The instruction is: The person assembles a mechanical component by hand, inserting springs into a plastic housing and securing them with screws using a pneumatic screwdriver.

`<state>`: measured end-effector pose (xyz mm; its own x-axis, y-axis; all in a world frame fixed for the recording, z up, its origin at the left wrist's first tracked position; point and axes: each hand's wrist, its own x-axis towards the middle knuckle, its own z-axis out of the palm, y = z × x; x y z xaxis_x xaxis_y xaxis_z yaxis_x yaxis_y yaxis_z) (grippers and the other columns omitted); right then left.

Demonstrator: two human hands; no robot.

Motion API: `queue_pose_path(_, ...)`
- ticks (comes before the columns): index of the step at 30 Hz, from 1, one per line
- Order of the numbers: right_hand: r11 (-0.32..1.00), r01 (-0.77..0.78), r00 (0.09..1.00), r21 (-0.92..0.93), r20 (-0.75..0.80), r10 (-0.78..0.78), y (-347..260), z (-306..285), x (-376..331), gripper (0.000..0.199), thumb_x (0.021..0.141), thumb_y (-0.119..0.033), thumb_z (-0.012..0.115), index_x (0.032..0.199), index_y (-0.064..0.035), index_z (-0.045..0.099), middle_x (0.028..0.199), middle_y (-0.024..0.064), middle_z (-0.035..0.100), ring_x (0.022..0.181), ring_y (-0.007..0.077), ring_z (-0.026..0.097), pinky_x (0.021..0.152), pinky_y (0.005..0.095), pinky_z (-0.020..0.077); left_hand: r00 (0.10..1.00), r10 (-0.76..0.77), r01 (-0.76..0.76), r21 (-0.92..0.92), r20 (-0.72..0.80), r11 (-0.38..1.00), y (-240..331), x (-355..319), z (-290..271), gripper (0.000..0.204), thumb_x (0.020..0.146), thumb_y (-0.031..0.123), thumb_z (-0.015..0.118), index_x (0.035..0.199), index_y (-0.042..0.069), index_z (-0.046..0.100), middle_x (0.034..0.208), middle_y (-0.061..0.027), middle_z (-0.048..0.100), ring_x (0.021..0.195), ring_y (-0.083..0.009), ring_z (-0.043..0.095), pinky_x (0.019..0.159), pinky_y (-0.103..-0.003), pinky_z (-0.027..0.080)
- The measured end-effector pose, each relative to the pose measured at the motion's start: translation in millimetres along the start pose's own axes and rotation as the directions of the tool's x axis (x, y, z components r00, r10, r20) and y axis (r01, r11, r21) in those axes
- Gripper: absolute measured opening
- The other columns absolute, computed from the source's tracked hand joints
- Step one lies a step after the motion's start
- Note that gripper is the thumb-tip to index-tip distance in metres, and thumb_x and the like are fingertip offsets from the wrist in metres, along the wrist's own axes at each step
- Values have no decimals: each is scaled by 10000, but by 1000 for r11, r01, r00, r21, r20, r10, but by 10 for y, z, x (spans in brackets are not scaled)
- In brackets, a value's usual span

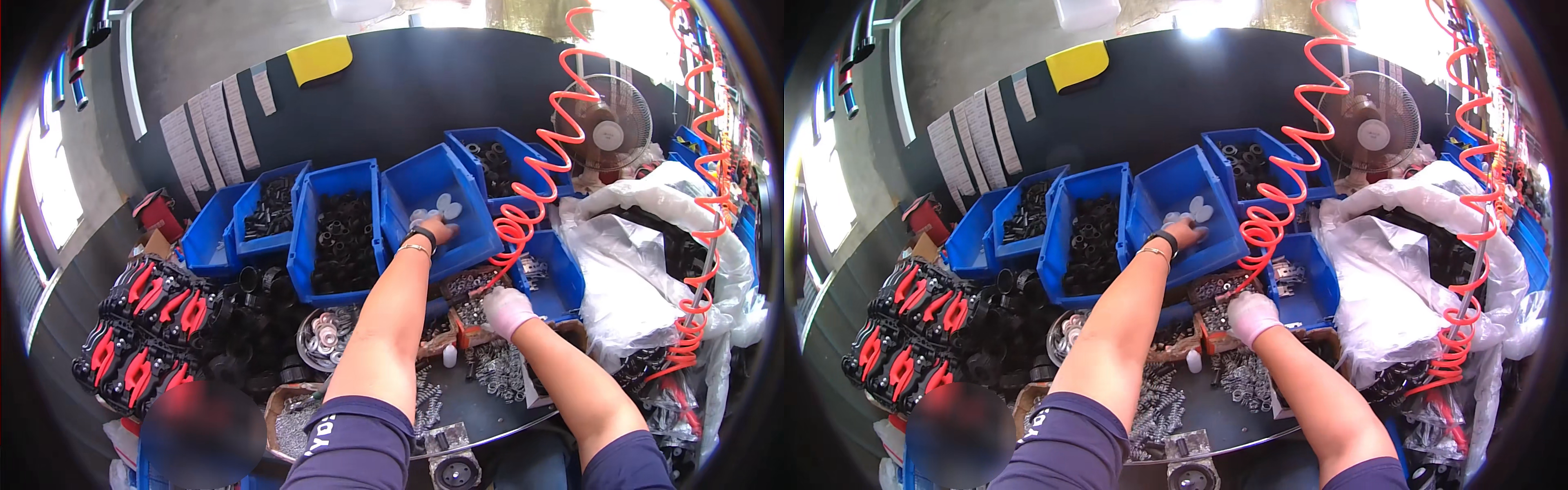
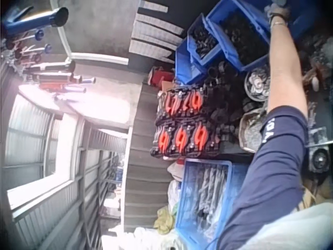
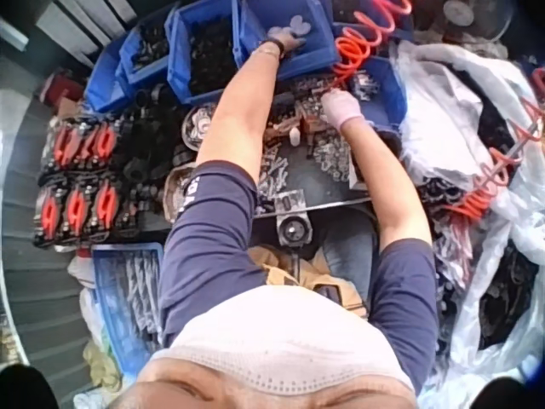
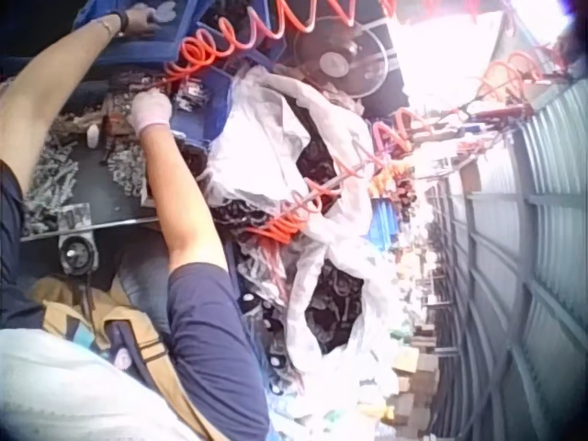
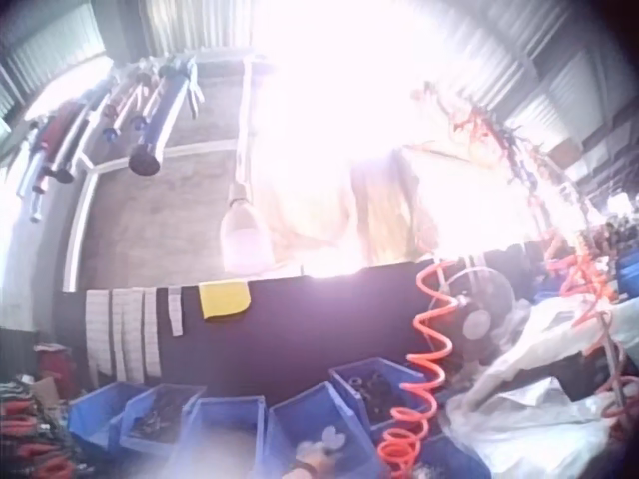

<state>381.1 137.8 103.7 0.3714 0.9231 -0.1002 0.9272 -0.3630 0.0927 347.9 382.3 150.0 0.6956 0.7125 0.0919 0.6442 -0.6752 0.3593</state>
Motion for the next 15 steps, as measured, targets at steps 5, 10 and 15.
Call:
queue_pose_path(5,998,38,999,-54,-4,-39,-26,-14,4,310,832,-208,660,1091,-49,722,1205,168,660,1089,314,656,920,404,534,929,223,-276,153,295,949,-178,10,-140,482,805,429,730,1093,44,704,1111,-171,695,1038,-308,656,932,-379,494)
queue_pose_path(10,1000,9,998,-1,-62,-9,-84,-179,-129,454,734,-286,793,1095,-33,683,1109,174,687,1009,310,686,871,395,556,931,228,-251,-48,-286,967,-184,-419,-130,505,622,239,853,1058,34,703,1097,-238,631,1044,-380,613,939,-389,495)
queue_pose_path(15,962,243,850,125,-505,-149,-48,-61,-553,224,841,-131,639,1017,-6,581,937,188,672,858,333,691,757,428,561,905,-198,-310,-903,-376,297,-282,-1174,-800,437,787,-33,636,1202,-21,500,1082,-162,588,939,-257,623,794,-437,550)
